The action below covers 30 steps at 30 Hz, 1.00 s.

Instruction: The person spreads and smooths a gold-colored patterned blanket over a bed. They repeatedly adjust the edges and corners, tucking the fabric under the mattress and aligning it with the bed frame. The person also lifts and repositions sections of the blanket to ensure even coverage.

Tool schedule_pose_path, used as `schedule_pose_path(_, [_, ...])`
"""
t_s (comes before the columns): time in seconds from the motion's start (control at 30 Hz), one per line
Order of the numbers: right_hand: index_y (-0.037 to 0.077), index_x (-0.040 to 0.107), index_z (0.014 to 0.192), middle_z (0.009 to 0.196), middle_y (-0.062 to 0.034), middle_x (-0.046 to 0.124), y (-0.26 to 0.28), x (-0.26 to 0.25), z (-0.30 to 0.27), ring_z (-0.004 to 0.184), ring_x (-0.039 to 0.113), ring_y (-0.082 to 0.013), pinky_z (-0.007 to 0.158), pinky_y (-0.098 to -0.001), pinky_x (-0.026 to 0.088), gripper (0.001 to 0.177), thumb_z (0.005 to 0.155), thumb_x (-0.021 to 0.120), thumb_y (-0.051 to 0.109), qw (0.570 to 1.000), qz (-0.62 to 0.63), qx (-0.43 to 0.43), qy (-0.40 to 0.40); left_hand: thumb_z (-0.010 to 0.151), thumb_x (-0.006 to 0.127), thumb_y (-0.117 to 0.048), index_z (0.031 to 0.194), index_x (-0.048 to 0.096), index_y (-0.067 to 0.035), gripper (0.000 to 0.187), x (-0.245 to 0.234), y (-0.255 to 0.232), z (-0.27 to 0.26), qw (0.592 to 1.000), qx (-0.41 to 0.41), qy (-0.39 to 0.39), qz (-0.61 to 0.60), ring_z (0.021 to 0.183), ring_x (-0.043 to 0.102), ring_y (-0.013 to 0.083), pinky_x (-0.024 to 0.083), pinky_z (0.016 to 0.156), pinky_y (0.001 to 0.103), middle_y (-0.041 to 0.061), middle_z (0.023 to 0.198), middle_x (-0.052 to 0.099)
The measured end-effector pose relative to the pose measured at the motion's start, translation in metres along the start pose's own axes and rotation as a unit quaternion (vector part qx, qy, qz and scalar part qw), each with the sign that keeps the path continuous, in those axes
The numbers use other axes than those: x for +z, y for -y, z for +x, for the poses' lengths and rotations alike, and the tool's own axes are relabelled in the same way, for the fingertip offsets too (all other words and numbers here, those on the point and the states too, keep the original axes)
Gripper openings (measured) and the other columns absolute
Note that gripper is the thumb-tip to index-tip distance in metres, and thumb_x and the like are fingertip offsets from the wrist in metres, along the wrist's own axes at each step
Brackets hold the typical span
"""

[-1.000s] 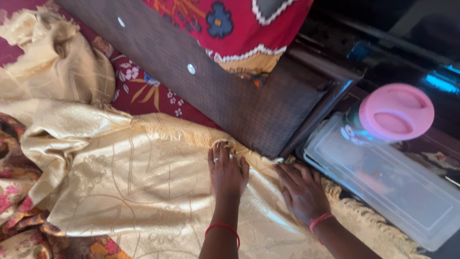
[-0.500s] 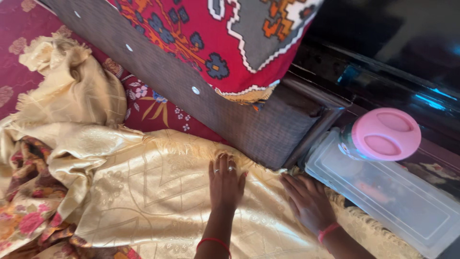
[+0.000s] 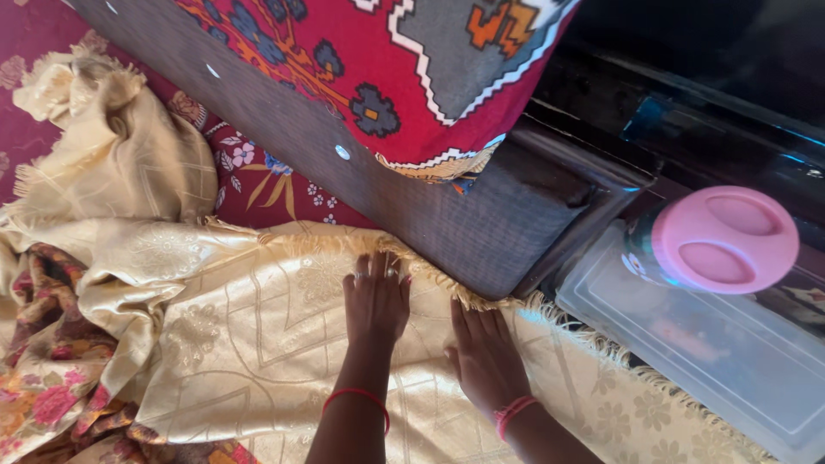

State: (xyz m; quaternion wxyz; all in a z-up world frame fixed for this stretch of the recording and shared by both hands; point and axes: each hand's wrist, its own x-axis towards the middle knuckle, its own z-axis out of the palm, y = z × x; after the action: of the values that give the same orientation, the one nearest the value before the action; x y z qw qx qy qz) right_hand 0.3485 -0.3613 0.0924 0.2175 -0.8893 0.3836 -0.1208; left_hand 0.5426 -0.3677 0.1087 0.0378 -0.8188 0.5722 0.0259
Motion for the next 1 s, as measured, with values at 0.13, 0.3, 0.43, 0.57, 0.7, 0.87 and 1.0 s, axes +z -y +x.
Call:
schedule_pose_path(0.13, [-0.001, 0.038, 0.151, 0.151, -0.0195, 0.046, 0.006, -0.001, 0.012, 0.137, 0.040, -0.0359, 0.114, -0.0503, 0.030, 0.080, 0.084, 0.069, 0.027, 0.996, -0.026, 0.056, 0.066, 0.093, 0.062, -0.043, 0.131, 0.063, -0.015, 0.047, -0.012, 0.003, 0.013, 1.000, 0.013, 0.008, 0.024, 0.131, 0.045, 0.0296, 0.045, 0.093, 0.051, 0.007, 0.151, 0.041])
schedule_pose_path(0.3, [-0.001, 0.034, 0.153, 0.148, -0.0165, 0.047, 0.019, 0.004, 0.025, 0.136, 0.042, -0.0321, 0.111, -0.0517, 0.036, 0.071, 0.091, 0.063, 0.019, 0.976, -0.076, 0.121, 0.166, 0.093, 0.065, -0.043, 0.138, 0.059, -0.016, 0.052, -0.016, 0.011, 0.026, 0.996, 0.015, 0.090, 0.022, 0.135, 0.043, 0.0283, 0.043, 0.102, 0.051, 0.005, 0.157, 0.034])
schedule_pose_path(0.43, [-0.004, 0.036, 0.150, 0.144, -0.0188, 0.049, 0.022, 0.004, 0.019, 0.133, 0.047, -0.0335, 0.109, -0.0480, 0.040, 0.062, 0.093, 0.058, 0.010, 0.985, -0.117, 0.080, 0.098, 0.091, 0.065, -0.041, 0.141, 0.054, -0.010, 0.059, -0.004, 0.010, 0.027, 0.998, 0.037, 0.044, 0.037, 0.140, 0.037, 0.0331, 0.034, 0.113, 0.053, 0.012, 0.155, 0.033])
schedule_pose_path(0.57, [-0.004, 0.041, 0.144, 0.151, -0.0195, 0.047, 0.020, -0.002, 0.004, 0.141, 0.046, -0.0306, 0.117, -0.0425, 0.038, 0.063, 0.085, 0.060, 0.006, 0.985, -0.162, -0.065, -0.005, 0.095, 0.063, -0.036, 0.139, 0.055, -0.006, 0.054, 0.020, 0.012, 0.009, 0.996, 0.071, -0.044, 0.018, 0.142, 0.039, 0.0331, 0.031, 0.118, 0.051, 0.016, 0.157, 0.036])
schedule_pose_path(0.7, [-0.007, 0.030, 0.152, 0.154, -0.0245, 0.038, 0.015, -0.007, 0.020, 0.138, 0.041, -0.0353, 0.116, -0.0470, 0.033, 0.091, 0.080, 0.078, 0.020, 0.995, -0.006, -0.004, 0.102, 0.093, 0.065, -0.041, 0.141, 0.053, 0.000, 0.064, 0.025, 0.019, 0.012, 0.997, 0.064, -0.046, -0.002, 0.144, 0.037, 0.0325, 0.035, 0.114, 0.050, 0.019, 0.155, 0.038])
schedule_pose_path(0.87, [0.000, 0.020, 0.159, 0.164, -0.0212, 0.029, 0.022, -0.017, 0.040, 0.143, 0.035, -0.0348, 0.115, -0.0443, 0.034, 0.119, 0.066, 0.093, 0.017, 0.982, -0.002, 0.063, 0.177, 0.087, 0.071, -0.048, 0.136, 0.057, -0.007, 0.066, -0.002, 0.018, 0.027, 0.998, 0.033, 0.060, -0.007, 0.146, 0.031, 0.0273, 0.037, 0.108, 0.052, 0.012, 0.159, 0.031])
schedule_pose_path(1.0, [0.000, 0.018, 0.159, 0.166, -0.0186, 0.027, 0.022, -0.003, 0.049, 0.143, 0.036, -0.0329, 0.115, -0.0458, 0.036, 0.116, 0.069, 0.090, 0.016, 0.974, -0.043, 0.079, 0.209, 0.082, 0.075, -0.054, 0.132, 0.062, -0.009, 0.068, -0.018, 0.019, 0.042, 0.993, 0.021, 0.115, -0.004, 0.145, 0.028, 0.0285, 0.038, 0.107, 0.053, 0.010, 0.163, 0.023])
